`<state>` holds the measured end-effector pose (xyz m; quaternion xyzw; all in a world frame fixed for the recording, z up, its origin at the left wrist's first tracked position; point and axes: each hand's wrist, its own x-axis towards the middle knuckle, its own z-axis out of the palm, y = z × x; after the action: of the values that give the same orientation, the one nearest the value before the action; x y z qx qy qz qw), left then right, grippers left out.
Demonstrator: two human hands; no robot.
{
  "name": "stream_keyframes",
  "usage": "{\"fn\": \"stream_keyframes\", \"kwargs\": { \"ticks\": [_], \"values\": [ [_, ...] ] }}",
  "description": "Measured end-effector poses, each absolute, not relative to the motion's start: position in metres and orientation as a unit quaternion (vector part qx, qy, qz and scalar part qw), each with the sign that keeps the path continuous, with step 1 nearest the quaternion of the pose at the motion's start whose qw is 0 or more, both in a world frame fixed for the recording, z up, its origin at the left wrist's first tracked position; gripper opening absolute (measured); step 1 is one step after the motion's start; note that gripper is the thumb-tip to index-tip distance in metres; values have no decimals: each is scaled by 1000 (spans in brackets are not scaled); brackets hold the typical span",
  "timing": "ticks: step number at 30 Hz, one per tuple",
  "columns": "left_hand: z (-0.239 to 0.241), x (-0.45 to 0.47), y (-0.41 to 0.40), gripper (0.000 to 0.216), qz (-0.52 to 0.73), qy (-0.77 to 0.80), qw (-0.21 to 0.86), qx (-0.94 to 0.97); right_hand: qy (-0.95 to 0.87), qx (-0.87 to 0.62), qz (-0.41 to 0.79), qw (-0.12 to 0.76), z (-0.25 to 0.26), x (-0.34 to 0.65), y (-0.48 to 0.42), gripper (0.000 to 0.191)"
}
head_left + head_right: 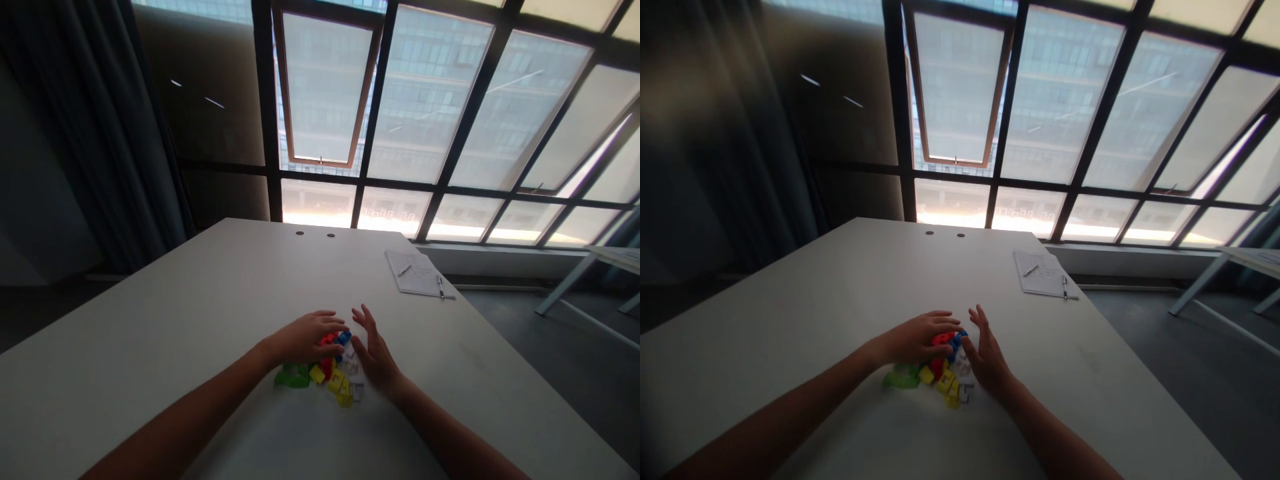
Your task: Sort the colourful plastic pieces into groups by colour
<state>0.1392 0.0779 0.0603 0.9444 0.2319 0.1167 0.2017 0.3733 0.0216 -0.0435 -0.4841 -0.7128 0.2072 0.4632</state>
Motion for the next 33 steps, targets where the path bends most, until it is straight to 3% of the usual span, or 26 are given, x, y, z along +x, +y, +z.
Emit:
{"fn": "stream_keyframes", "kwargs": {
  "ticks": [2, 5, 8, 15, 20, 33],
  "values": [
    [57, 128, 56, 36, 175, 236, 188, 937, -732, -459, 231, 448, -39, 379, 20, 83],
    [34, 110, 14, 14, 236, 219, 142, 936, -804, -411, 276, 331, -26, 387, 15, 101],
    [4, 94, -29, 24, 199, 111, 76, 971, -846, -402, 277, 215, -11, 389, 8, 125],
    [-11, 93, -61, 35, 160, 66, 97, 980, -854, -458, 210, 133, -10, 370, 0, 146],
    [-13, 97, -57, 32, 167, 86, 131, 973, -866, -448, 189, 113, -13, 357, 17, 148],
    [-21, 97, -55, 22, 161, 98, 118, 975, -916, -352, 171, 94, -3, 238, 67, 116]
  ]
}}
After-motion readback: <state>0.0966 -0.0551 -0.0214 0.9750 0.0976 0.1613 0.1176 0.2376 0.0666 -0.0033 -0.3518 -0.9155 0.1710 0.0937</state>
